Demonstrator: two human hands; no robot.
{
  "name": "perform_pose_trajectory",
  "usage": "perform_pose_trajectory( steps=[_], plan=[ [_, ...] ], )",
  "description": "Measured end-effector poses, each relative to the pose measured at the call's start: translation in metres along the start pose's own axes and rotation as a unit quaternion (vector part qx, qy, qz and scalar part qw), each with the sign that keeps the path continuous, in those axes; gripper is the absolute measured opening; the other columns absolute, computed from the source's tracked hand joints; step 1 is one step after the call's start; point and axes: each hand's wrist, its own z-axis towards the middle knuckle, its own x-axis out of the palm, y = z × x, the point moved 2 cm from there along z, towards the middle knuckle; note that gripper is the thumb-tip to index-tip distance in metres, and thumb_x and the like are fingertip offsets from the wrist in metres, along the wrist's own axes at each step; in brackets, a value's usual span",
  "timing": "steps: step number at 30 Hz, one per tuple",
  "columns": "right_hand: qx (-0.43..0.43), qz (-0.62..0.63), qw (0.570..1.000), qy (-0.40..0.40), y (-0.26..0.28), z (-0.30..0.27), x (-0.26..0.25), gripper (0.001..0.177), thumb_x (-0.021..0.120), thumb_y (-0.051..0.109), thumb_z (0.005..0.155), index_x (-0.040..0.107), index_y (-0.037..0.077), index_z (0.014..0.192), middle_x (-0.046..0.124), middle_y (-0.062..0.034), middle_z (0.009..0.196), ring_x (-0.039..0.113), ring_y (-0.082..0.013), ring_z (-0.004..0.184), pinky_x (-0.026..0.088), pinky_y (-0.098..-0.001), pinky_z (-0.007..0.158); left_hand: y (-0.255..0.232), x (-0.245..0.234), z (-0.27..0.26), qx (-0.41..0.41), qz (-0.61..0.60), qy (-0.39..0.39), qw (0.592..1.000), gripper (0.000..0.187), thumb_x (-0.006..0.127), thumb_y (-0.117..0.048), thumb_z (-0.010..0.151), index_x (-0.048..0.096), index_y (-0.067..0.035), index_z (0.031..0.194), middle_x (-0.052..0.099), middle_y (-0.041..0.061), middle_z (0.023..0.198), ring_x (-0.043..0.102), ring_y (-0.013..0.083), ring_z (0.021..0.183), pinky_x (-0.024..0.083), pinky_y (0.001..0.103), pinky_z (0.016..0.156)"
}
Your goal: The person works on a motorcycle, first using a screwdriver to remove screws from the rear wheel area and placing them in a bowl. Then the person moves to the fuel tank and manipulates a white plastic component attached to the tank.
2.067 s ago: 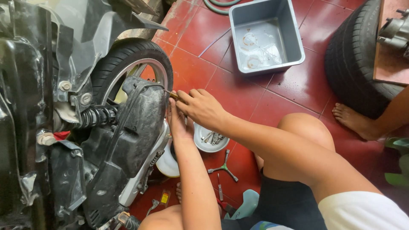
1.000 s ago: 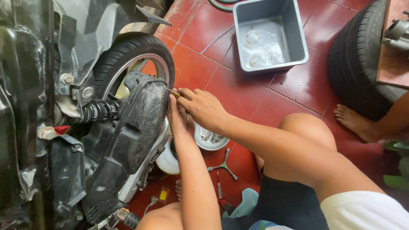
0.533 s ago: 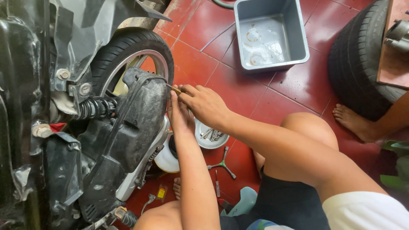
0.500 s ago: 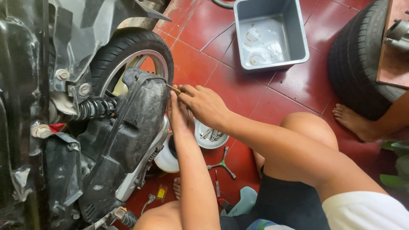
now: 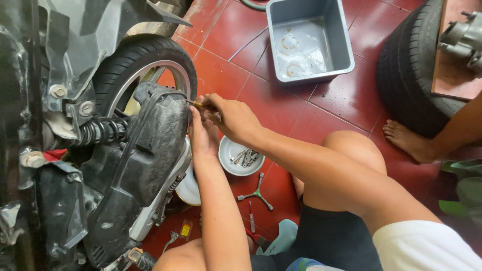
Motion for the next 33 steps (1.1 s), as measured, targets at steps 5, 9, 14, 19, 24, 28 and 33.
perform_pose_trajectory(
  steps=[5, 9, 14, 19, 24, 28, 33],
  plan=[
    [-0.026, 0.026, 0.999, 0.007, 0.007, 0.000, -0.005, 0.028, 0.057, 0.035, 0.103, 0.053, 0.019, 0.126, 0.074, -0.0165, 0.104, 0.070, -0.0437, 0.104, 0.055, -0.0590, 0.088, 0.000, -0.001, 0.000, 0.012, 0.021, 0.046, 0.999, 0.047, 0.056, -0.043, 0.108, 0.062, -0.010, 0.141, 0.065, 0.008, 0.138, 0.062, 0.0184, 0.124, 0.049, 0.038, 0.107],
    [-0.046, 0.070, 0.996, -0.008, -0.002, 0.015, 0.005, 0.032, 0.054, 0.042, 0.104, 0.059, 0.017, 0.123, 0.074, -0.0194, 0.098, 0.070, -0.0460, 0.101, 0.056, -0.0601, 0.087, -0.011, 0.011, -0.016, -0.024, -0.044, -0.036, 0.998, 0.029, 0.066, -0.041, 0.102, 0.074, -0.016, 0.115, 0.073, -0.005, 0.102, 0.068, 0.0106, 0.098, 0.055, 0.039, 0.099],
    [0.006, 0.083, 0.995, -0.057, -0.004, 0.033, 0.017, 0.041, 0.043, 0.051, 0.105, 0.064, 0.018, 0.096, 0.069, -0.0144, 0.072, 0.071, -0.0430, 0.085, 0.057, -0.0534, 0.077, 0.011, -0.022, -0.005, -0.051, -0.020, -0.051, 0.997, 0.033, 0.066, -0.045, 0.101, 0.072, -0.021, 0.123, 0.074, -0.001, 0.113, 0.069, 0.0198, 0.110, 0.052, 0.042, 0.100],
    [0.040, 0.112, 0.992, -0.050, 0.001, 0.034, 0.016, 0.040, 0.045, 0.049, 0.103, 0.066, 0.019, 0.088, 0.067, -0.0141, 0.068, 0.071, -0.0422, 0.083, 0.057, -0.0499, 0.076, 0.014, -0.023, -0.012, -0.082, -0.014, -0.072, 0.994, 0.041, 0.065, -0.050, 0.101, 0.068, -0.022, 0.130, 0.071, -0.004, 0.116, 0.065, 0.0195, 0.114, 0.050, 0.038, 0.100],
    [0.083, 0.124, 0.987, -0.055, 0.008, 0.033, 0.014, 0.044, 0.043, 0.049, 0.101, 0.069, 0.019, 0.083, 0.068, -0.0132, 0.066, 0.071, -0.0410, 0.081, 0.057, -0.0481, 0.074, 0.023, -0.027, -0.012, -0.080, -0.018, -0.081, 0.993, 0.045, 0.064, -0.052, 0.101, 0.066, -0.022, 0.135, 0.070, -0.003, 0.118, 0.066, 0.0186, 0.114, 0.052, 0.037, 0.099],
    [0.104, 0.138, 0.982, -0.069, 0.003, 0.034, 0.023, 0.046, 0.043, 0.051, 0.100, 0.071, 0.021, 0.079, 0.070, -0.0131, 0.068, 0.072, -0.0404, 0.085, 0.056, -0.0485, 0.075, -0.005, 0.015, -0.037, -0.081, -0.021, -0.088, 0.993, 0.046, 0.064, -0.044, 0.102, 0.063, -0.014, 0.136, 0.068, 0.006, 0.121, 0.063, 0.0264, 0.118, 0.047, 0.040, 0.099],
    [0.328, 0.346, 0.879, -0.024, 0.011, 0.031, 0.025, 0.051, 0.048, 0.059, 0.084, 0.077, 0.023, 0.062, 0.071, -0.0010, 0.059, 0.075, -0.0208, 0.071, 0.061, -0.0364, 0.073, 0.039, -0.044, -0.008, -0.095, 0.015, -0.105, 0.990, 0.037, 0.071, -0.049, 0.098, 0.068, -0.026, 0.126, 0.070, -0.002, 0.111, 0.065, 0.0178, 0.104, 0.046, 0.034, 0.086]
  ],
)
